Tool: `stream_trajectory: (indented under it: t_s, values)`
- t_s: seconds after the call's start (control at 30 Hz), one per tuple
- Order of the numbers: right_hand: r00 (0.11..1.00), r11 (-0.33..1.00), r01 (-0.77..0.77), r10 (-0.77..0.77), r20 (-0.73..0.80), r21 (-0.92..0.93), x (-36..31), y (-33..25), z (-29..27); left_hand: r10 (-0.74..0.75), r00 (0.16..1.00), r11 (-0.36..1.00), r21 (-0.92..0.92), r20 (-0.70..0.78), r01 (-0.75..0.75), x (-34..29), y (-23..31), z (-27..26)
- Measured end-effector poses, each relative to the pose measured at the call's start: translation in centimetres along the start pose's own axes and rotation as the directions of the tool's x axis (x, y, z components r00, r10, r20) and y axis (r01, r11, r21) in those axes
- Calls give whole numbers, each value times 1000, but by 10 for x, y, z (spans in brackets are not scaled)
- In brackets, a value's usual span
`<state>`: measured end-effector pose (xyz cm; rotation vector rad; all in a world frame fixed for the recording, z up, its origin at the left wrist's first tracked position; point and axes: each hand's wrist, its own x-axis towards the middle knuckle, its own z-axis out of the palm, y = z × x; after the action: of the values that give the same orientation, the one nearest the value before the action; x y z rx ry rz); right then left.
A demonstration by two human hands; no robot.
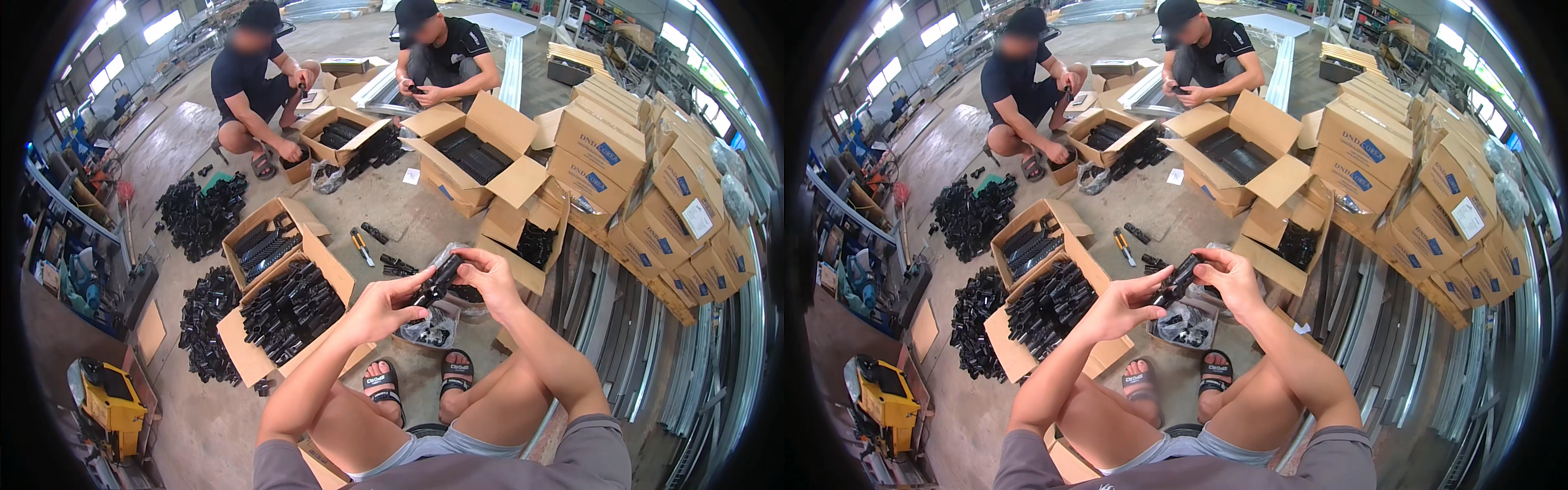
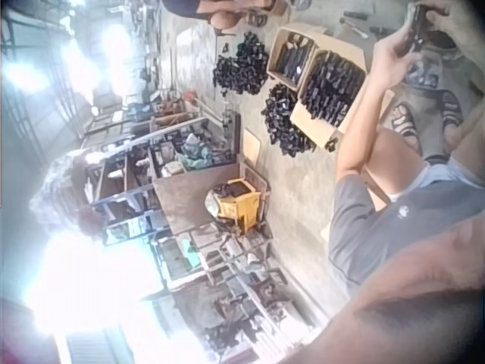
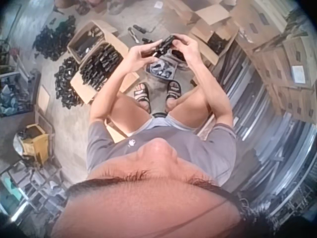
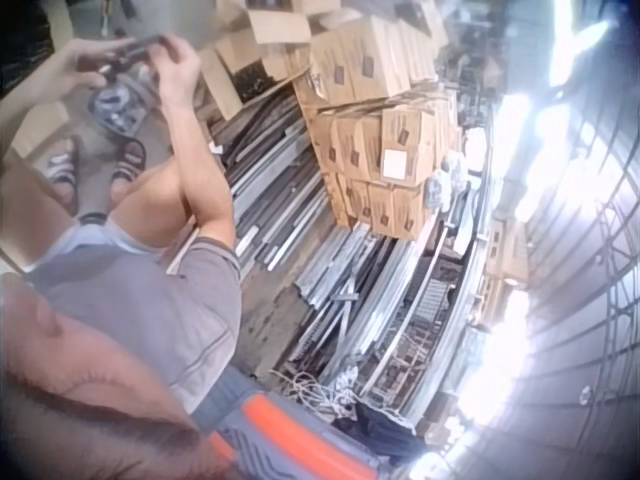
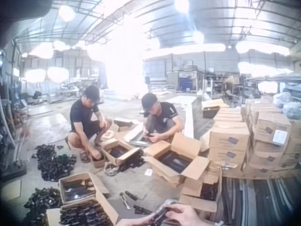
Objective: The person picks up and holds a small black cylindrical plastic part, turning it over in their hands while other people work on similar parts nearby on the floor.
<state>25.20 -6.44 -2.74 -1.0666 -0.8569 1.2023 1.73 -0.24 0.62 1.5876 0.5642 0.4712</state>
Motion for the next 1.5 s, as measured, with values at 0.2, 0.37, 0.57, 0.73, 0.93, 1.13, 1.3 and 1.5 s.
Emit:
stream_trajectory:
  t_s: [0.2, 0.37, 0.57, 0.73, 0.93, 1.13, 1.3, 1.5]
  values:
    - [1000, 999, 23, -23, 7, 31, 0, 4, -4, -16, 1000, 1000, 12, 18, 16, 0, 6, 0]
    - [999, 999, 44, -44, 10, -19, 0, 3, -5, -33, 999, 995, 94, 14, 31, 1, 6, 0]
    - [998, 998, 59, -58, 20, -33, -1, 2, -4, 79, 997, 980, 184, 3, -78, 1, 5, -2]
    - [998, 998, 66, -66, 10, -9, 0, 4, -7, 18, 1000, 982, 186, -3, -17, 0, 12, -1]
    - [996, 996, 91, -91, -1, 13, -1, 4, -4, 90, 995, 973, 218, -39, -80, -3, 15, -2]
    - [988, 988, 152, -152, -12, 2, -1, 5, -4, 145, 988, 951, 284, -56, -124, -3, 16, -3]
    - [929, 910, 347, -366, -46, -225, -12, -3, 8, 162, 984, 950, 280, -76, -135, -7, 19, -4]
    - [935, 934, 340, -349, -69, -112, -13, -7, 15, 382, 918, 883, 332, -101, -331, -8, 17, -1]
